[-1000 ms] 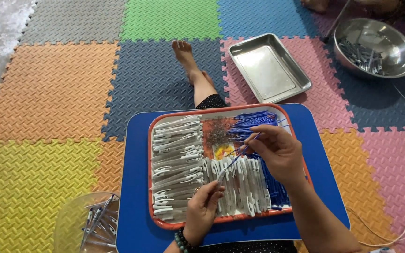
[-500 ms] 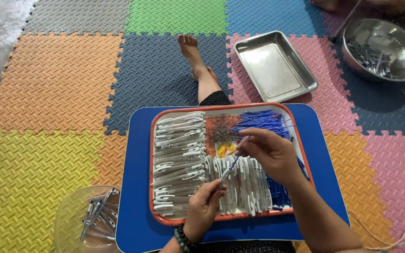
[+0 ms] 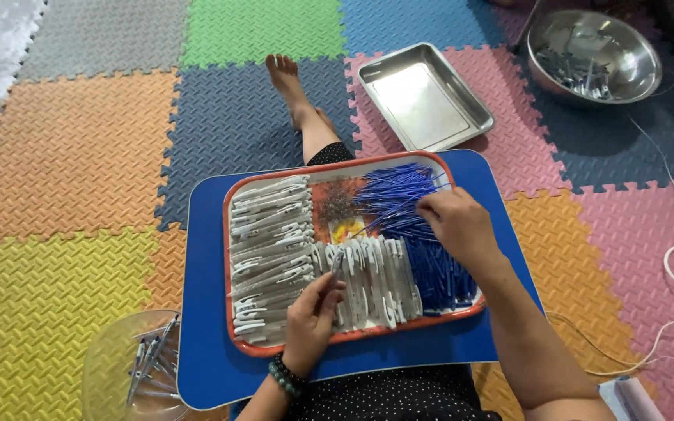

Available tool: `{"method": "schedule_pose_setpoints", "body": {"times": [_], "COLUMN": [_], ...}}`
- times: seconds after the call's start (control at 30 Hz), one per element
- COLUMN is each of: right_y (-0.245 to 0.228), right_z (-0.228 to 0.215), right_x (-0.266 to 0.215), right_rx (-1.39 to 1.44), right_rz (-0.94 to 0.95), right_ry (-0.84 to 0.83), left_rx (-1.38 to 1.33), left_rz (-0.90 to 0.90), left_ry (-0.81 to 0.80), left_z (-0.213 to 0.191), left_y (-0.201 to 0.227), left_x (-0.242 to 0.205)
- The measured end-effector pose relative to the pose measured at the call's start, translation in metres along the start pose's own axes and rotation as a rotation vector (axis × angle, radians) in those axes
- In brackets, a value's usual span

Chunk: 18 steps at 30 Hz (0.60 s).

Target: Assembling pens by joining barrels and caps on a small table while sitting on the floor.

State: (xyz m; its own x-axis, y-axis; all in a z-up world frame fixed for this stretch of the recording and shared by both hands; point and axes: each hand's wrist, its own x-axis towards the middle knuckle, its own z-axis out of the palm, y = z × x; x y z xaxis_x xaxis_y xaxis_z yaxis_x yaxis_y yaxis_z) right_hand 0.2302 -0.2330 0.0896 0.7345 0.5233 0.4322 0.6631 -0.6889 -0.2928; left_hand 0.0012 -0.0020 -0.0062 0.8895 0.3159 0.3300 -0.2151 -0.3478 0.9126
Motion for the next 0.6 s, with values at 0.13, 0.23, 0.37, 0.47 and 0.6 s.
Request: {"method": "schedule_pose_setpoints", "body": {"times": [0.13,0.23,0.37,0.47,0.6], "right_y": [0.04,0.051,0.053,0.049,0.037], "right_z": [0.019,0.03,0.039,0.045,0.045], "right_x": [-0.042,-0.06,-0.069,-0.073,-0.071], "right_rx": [-0.071,-0.118,-0.139,-0.18,-0.09], "right_rz": [0.111,0.076,0.075,0.049,0.06], "right_ry": [-0.168,-0.169,-0.176,-0.133,-0.023], "left_rx": [-0.065,-0.022,0.016,0.023,0.019], "left_rz": [-0.073,-0.052,-0.098,-0.094,-0.072], "left_ry": [0.006,0.016,0.012,0.009,0.005], "left_z": [0.0,0.001,0.001,0.0,0.0], "left_y": [0.006,0.004,0.009,0.006,0.007], "left_x": [-0.001,0.003,0.004,0.002,0.002]}}
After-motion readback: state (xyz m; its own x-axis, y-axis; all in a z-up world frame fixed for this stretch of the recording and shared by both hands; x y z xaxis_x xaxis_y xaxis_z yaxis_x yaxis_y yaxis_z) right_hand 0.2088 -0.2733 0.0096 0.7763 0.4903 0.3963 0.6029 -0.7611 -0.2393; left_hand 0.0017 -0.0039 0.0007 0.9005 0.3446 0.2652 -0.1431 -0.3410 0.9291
